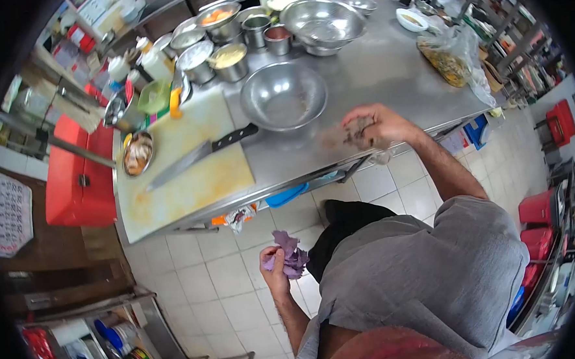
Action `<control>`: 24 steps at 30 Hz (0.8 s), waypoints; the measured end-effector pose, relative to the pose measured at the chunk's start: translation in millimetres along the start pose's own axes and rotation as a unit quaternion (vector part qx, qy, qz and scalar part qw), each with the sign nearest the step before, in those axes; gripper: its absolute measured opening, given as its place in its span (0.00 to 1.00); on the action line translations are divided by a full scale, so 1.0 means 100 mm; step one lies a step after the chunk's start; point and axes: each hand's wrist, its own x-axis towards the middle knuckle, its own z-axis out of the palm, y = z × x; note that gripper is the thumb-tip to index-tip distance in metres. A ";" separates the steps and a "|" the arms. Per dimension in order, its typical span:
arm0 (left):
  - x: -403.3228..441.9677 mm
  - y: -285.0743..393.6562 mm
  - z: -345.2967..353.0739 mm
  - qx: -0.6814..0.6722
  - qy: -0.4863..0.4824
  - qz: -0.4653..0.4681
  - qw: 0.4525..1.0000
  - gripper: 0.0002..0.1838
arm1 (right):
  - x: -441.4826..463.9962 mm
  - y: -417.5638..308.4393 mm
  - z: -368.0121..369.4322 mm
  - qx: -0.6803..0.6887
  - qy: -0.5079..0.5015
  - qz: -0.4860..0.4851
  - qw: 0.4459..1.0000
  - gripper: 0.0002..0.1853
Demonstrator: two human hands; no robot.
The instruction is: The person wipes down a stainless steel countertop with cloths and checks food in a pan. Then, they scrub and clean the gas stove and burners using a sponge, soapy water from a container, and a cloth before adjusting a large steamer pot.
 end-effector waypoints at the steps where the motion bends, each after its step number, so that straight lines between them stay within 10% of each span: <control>1: 0.04 0.26 0.22 -0.006 -0.023 0.036 0.999 0.11 | -0.01 0.05 -0.17 -0.056 0.059 -0.025 0.996 0.25; 4: 0.18 0.78 0.93 0.014 -0.076 0.096 0.992 0.11 | 0.08 0.20 -0.29 -0.108 0.145 -0.034 0.983 0.23; 7: 0.51 0.84 1.64 0.088 -0.157 0.163 0.970 0.14 | 0.65 1.14 0.10 -0.434 0.263 -0.109 0.855 0.23; 9: 0.68 0.81 2.24 0.058 -0.190 0.057 0.978 0.21 | 0.72 1.18 0.10 -0.517 0.256 -0.114 0.809 0.23; 11: 1.07 0.48 2.73 0.235 -0.233 0.257 0.908 0.26 | 0.86 1.54 -0.06 -0.488 0.230 -0.172 0.824 0.22; 15: 1.33 -0.05 3.22 0.358 -0.130 0.249 0.891 0.30 | 0.37 2.18 -1.26 -0.515 0.298 0.019 0.803 0.22; 17: 1.28 -0.20 3.22 -0.003 0.013 0.039 0.999 0.33 | 0.00 2.59 -2.14 -0.597 0.267 0.159 0.740 0.21; 18: 1.19 0.03 3.27 -0.123 0.074 -0.025 0.989 0.35 | -0.23 2.87 -2.56 -0.534 0.371 0.067 0.757 0.22; 24: 1.71 0.21 3.11 -0.293 0.134 0.042 0.946 0.21 | -0.40 2.78 -3.16 -0.488 0.397 0.270 0.729 0.30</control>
